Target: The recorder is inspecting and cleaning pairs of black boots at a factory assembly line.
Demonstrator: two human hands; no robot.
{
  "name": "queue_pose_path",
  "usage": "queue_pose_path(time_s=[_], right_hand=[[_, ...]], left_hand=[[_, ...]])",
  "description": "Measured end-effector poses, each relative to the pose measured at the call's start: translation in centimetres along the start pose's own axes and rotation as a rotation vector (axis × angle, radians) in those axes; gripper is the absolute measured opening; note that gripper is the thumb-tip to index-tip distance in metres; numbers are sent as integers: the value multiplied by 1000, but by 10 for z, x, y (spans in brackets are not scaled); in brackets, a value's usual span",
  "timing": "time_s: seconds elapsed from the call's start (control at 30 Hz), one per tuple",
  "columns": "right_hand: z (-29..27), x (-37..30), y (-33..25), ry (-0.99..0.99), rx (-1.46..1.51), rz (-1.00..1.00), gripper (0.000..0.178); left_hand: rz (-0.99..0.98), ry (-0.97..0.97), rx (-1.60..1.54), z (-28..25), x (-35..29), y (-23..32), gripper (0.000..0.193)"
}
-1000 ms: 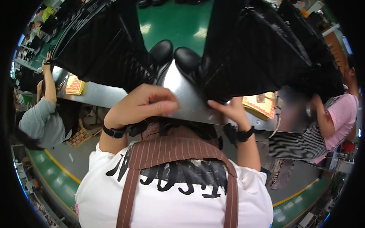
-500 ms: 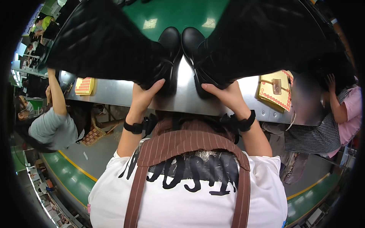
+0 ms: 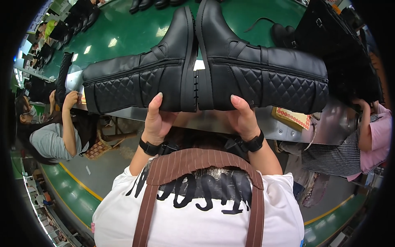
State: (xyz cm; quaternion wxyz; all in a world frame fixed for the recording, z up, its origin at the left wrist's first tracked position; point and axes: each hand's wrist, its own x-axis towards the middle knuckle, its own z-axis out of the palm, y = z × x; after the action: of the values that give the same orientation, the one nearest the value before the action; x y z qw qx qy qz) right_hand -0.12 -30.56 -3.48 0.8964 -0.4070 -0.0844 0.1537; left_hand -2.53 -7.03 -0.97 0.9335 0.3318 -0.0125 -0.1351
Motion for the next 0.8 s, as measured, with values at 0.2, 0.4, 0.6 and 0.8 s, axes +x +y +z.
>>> queue_pose_path(time_s=[0.2,0.4,0.6,0.8], right_hand=[[-13,-3,-4,-101,22,69,53],[-10,-3,-9,-24,-47,135,37],[-3,3,-8,35,-159,29,33],[5,9,-12,193,-270,7,48]], left_hand=[[9,76,5,-2,-7,-4,48],[11,51,121,2,-6,-5,54],[12,116,52,-9,-2,-11,46],[359,425,507,-29,4,-10,40]])
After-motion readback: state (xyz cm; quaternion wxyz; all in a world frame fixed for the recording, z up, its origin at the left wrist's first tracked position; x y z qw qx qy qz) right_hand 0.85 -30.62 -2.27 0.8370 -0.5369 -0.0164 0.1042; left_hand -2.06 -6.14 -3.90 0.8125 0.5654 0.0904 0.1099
